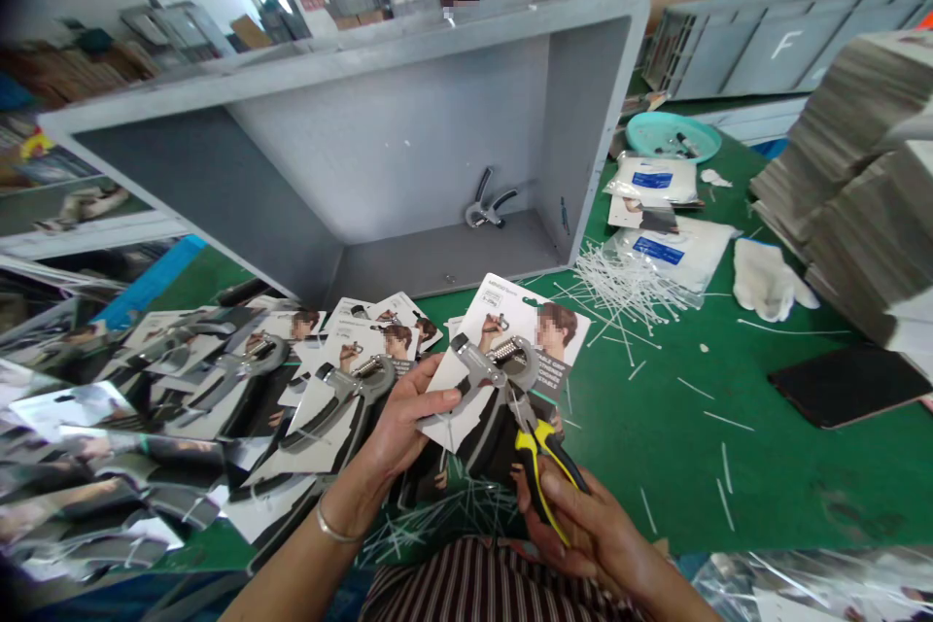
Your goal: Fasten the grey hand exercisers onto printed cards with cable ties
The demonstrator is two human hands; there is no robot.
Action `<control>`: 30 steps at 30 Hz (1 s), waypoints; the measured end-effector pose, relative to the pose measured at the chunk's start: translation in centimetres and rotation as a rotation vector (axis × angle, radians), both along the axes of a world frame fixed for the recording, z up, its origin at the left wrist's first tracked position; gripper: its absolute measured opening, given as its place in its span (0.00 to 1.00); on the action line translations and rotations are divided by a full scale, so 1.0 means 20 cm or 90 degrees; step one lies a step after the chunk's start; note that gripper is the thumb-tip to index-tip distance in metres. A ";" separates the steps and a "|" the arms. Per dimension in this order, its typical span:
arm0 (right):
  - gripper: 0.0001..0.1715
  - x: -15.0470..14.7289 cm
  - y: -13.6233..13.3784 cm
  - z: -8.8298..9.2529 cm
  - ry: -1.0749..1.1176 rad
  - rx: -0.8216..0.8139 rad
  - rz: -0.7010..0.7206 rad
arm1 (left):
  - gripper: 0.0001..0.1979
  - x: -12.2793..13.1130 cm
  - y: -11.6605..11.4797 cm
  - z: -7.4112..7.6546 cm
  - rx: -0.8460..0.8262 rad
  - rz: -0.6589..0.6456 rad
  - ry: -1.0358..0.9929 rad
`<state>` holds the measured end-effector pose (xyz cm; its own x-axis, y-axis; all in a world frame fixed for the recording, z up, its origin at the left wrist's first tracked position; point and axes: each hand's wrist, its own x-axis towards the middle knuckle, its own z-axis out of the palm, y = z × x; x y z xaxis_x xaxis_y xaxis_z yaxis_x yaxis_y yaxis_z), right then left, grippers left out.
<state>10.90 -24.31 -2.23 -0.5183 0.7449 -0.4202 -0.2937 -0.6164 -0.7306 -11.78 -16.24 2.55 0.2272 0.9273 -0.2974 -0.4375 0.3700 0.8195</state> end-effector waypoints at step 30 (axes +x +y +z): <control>0.34 -0.15 0.09 0.00 0.272 -0.021 0.229 | 0.20 0.18 0.00 0.03 0.050 0.237 -0.046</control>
